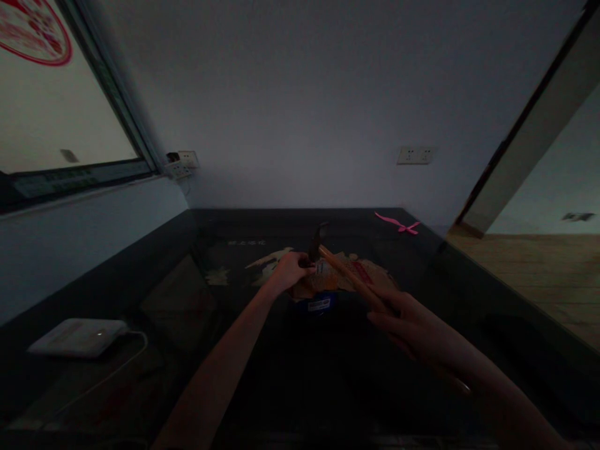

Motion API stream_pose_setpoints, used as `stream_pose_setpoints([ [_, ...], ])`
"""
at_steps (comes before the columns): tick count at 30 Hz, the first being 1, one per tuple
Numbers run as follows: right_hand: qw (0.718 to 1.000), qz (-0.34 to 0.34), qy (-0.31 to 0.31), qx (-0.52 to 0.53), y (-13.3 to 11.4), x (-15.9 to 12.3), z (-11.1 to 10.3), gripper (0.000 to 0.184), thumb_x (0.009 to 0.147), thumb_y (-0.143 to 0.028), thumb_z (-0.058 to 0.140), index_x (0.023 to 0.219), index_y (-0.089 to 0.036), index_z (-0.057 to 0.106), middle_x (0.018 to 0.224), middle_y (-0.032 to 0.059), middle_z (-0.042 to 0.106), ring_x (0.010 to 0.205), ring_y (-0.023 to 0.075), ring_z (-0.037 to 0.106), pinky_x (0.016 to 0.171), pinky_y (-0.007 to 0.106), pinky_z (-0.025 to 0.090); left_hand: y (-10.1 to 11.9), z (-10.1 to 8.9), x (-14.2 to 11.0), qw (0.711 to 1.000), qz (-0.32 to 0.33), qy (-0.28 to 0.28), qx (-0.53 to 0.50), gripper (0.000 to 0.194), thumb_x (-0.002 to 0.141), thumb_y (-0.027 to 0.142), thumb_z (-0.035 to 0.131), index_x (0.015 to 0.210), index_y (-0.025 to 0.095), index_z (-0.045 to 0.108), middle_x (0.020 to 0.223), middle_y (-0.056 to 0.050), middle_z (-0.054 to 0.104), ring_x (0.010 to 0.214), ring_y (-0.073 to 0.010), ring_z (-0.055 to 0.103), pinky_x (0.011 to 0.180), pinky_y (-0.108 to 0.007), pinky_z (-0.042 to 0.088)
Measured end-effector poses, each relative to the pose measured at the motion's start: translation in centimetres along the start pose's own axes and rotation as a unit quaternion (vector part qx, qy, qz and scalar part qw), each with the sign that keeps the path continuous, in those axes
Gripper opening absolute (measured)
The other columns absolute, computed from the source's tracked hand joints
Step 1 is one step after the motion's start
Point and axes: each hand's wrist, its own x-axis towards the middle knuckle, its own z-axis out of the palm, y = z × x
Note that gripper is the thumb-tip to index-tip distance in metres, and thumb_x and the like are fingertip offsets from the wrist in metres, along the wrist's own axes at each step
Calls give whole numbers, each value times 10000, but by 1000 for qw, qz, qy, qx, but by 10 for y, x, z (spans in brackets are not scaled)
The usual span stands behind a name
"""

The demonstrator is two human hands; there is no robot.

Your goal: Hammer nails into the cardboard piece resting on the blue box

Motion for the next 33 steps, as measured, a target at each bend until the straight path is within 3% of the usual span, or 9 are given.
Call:
stream_pose_setpoints([
  [4,1000,-9,2,-15,1,2,2,480,787,-290,544,1249,-165,506,564,-47,487,420,81,442,362,173,369,-2,1,0,1000,-4,0,-5,251,697,233,617,923,143,679,899,-56,706,814,-196,647,719,-270,478],
  [13,1000,-3,-17,0,-2,2,3,482,778,-269,543,1250,-182,505,539,-66,454,372,62,387,321,156,313,-5,4,1,999,-21,2,-26,205,687,236,643,863,140,684,864,-52,712,793,-190,653,710,-264,483],
  [19,997,-61,29,-27,-3,2,1,415,743,-261,591,1152,-193,610,767,28,630,665,151,579,513,210,466,-7,4,1,1000,-20,-1,-22,194,682,234,646,855,153,679,853,-41,708,791,-190,650,706,-271,478],
  [24,998,-30,32,-36,-6,-3,-4,506,777,-337,561,1259,-190,521,670,0,603,490,114,514,391,201,407,0,-4,-1,998,-5,-25,-50,150,664,183,652,805,134,652,807,-49,693,751,-157,644,697,-239,477],
  [28,998,-41,30,-27,-5,-2,-3,479,763,-328,578,1220,-183,552,614,-17,569,487,107,515,412,192,418,7,-13,-4,1000,-12,-21,0,123,674,195,647,783,142,661,784,-42,692,737,-161,634,674,-242,468],
  [33,1000,6,-14,-12,-4,1,3,501,785,-328,538,1260,-178,496,525,-60,477,379,80,430,328,167,352,4,-11,-3,1000,-17,-18,-10,206,684,188,631,879,139,675,875,-54,706,794,-187,643,713,-268,469],
])
